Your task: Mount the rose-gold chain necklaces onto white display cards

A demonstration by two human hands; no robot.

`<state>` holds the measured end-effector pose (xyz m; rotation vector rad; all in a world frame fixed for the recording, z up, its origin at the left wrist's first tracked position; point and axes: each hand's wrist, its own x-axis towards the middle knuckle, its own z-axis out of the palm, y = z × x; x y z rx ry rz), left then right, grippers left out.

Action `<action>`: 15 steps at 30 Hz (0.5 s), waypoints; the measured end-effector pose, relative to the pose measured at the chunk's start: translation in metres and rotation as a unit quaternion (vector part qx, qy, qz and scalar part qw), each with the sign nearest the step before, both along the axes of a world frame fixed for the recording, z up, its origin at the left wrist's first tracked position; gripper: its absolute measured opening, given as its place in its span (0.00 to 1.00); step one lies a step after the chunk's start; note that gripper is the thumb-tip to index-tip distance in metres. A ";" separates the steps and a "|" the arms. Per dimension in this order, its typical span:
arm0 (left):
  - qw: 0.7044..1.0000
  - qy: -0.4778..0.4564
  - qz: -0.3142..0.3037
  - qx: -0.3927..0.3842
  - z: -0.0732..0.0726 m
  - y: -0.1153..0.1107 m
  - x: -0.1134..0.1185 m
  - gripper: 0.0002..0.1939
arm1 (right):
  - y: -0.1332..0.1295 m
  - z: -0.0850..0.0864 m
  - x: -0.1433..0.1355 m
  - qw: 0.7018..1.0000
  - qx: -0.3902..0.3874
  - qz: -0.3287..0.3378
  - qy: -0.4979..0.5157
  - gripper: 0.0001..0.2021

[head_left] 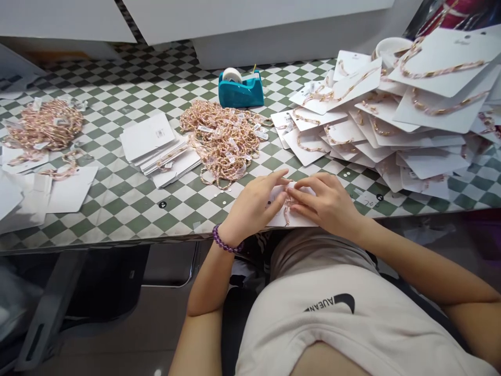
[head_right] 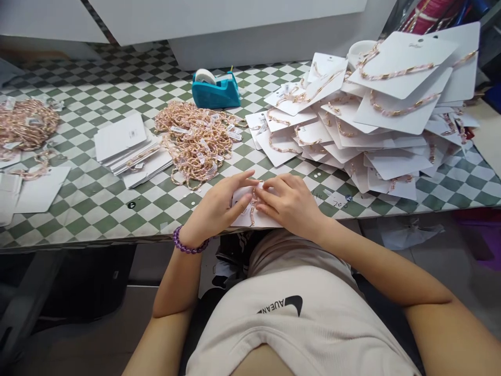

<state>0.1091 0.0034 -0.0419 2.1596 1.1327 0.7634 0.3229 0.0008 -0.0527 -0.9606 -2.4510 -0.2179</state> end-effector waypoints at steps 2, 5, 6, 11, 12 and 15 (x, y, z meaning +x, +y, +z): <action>0.999 -0.027 0.023 -0.021 0.000 0.000 0.000 0.23 | 0.000 0.001 0.000 1.000 0.023 0.002 -0.009 0.14; 0.994 -0.075 0.073 -0.027 -0.001 0.000 0.000 0.20 | -0.001 0.002 0.000 0.997 0.072 0.004 -0.036 0.11; 0.992 -0.087 0.088 -0.020 -0.001 0.000 0.000 0.18 | -0.001 0.003 -0.001 0.995 0.088 0.005 -0.049 0.10; 0.987 -0.104 0.124 0.020 0.001 0.002 -0.003 0.12 | -0.004 0.005 -0.003 0.988 0.127 0.008 -0.085 0.08; 0.987 -0.101 0.125 0.025 0.001 0.003 -0.003 0.12 | -0.004 0.005 -0.004 0.988 0.129 0.006 -0.082 0.08; 0.989 -0.083 0.121 0.036 0.002 0.003 -0.002 0.10 | -0.006 0.003 -0.005 0.989 0.133 0.001 -0.071 0.07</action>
